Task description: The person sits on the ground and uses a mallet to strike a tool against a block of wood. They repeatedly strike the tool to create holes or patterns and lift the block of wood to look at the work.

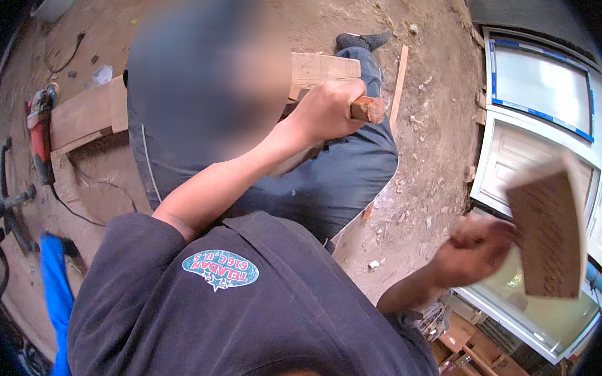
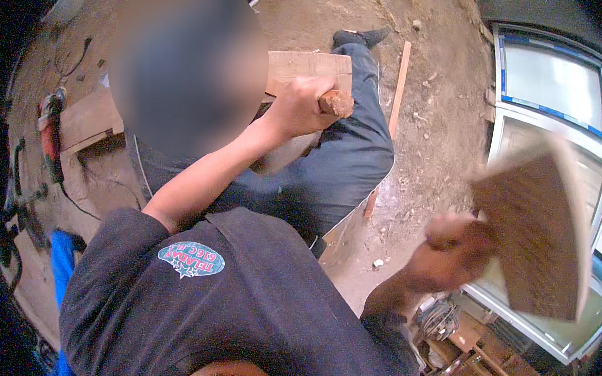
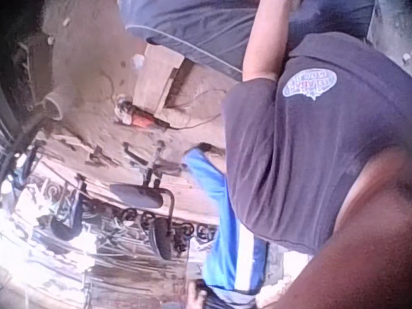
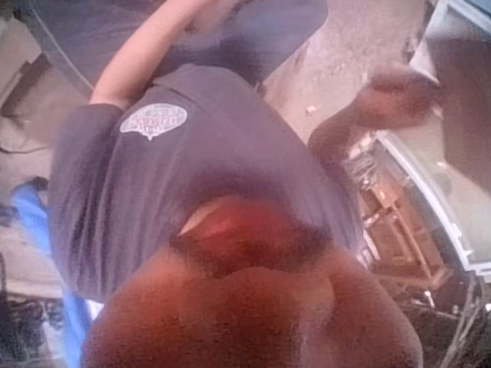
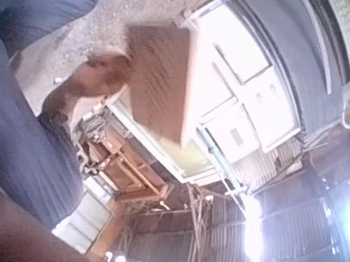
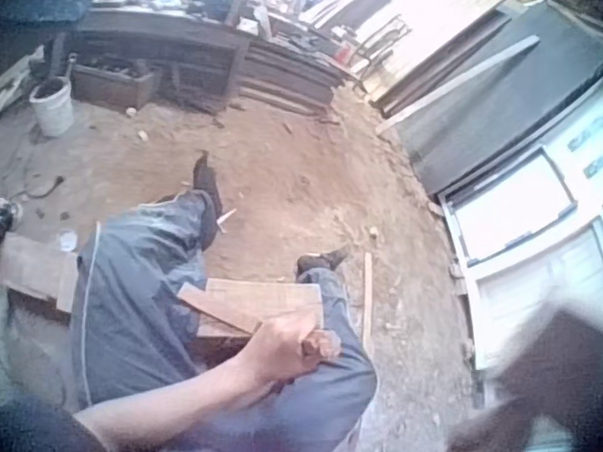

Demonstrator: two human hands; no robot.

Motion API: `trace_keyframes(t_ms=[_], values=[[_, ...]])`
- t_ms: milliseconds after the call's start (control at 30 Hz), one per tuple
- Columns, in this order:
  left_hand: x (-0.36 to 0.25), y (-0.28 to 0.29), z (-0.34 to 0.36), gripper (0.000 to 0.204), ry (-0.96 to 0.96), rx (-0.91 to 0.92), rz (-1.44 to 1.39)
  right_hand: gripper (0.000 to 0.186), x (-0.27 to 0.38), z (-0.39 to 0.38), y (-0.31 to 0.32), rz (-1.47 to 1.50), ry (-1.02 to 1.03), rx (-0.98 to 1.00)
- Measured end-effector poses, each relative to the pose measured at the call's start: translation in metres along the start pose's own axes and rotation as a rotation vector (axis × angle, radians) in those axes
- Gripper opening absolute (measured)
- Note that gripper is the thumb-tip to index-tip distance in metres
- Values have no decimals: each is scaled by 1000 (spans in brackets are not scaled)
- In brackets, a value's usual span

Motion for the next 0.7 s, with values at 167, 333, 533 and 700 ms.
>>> trace_keyframes(t_ms=[167, 333, 533, 700], values=[[0, -9, 5, 25, -8, -5, -41, 22, -58, -33, -13, -159, -61, 28], [6, 1, 6, 24, 52, -18, -6, 17, -51, -36, -17, -453, 5, 231], [8, -2, 3, 22, 52, -8, -9, 23, -24, -13, -12, 630, -36, 213], [7, -2, 8, 27, -26, -34, 2, 26, -64, -45, -49, -677, -116, 384]])
Point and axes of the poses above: each hand's wrist, its own z-axis towards the middle knuckle, its own y-axis out of the back of the hand, x = y × z, the point moved 9 cm from there along z, towards the middle knuckle, and after that the axes turned 5 degrees about -x, right-handed, at the moved point
